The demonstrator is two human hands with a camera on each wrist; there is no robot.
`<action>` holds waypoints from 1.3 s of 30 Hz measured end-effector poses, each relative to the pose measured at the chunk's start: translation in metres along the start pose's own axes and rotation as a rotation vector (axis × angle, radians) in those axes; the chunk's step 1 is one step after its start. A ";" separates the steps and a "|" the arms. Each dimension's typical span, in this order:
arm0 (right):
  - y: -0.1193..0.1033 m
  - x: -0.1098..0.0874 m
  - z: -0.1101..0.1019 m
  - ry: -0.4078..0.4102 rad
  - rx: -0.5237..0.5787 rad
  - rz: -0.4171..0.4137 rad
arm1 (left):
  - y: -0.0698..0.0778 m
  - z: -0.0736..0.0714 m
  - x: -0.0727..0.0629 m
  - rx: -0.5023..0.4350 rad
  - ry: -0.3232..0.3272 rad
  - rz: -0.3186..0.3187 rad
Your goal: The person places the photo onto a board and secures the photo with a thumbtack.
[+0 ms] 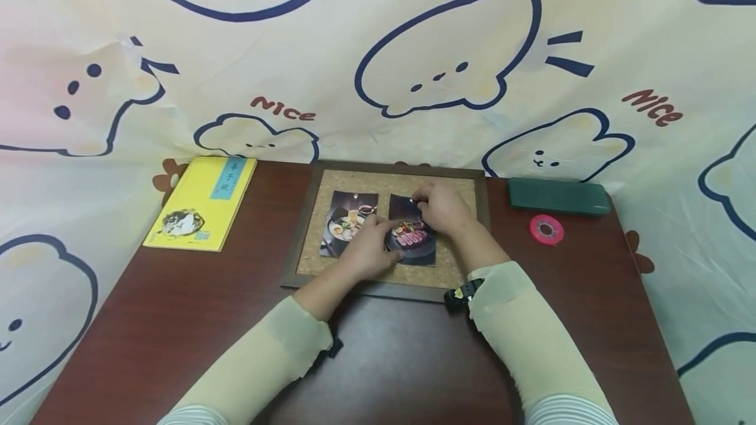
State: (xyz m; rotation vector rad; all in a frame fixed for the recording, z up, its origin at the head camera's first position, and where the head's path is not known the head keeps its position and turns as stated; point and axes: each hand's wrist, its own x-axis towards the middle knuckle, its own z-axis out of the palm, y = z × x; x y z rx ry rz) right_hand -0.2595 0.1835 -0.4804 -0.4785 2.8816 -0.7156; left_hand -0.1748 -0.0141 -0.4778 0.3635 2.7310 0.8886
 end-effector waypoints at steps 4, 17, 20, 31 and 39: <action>-0.001 -0.001 0.002 -0.009 -0.019 0.007 | 0.000 0.000 -0.001 -0.008 -0.009 0.000; -0.003 0.004 0.005 -0.023 -0.077 -0.006 | -0.002 0.001 0.001 -0.008 -0.007 -0.013; -0.001 0.003 0.008 -0.010 -0.057 -0.013 | -0.004 0.001 0.003 -0.017 -0.015 -0.005; 0.011 -0.027 0.009 0.076 0.073 -0.080 | -0.020 -0.002 0.000 -0.184 0.005 0.057; 0.022 -0.061 0.010 0.171 0.114 -0.148 | -0.031 -0.011 -0.015 -0.247 0.088 0.136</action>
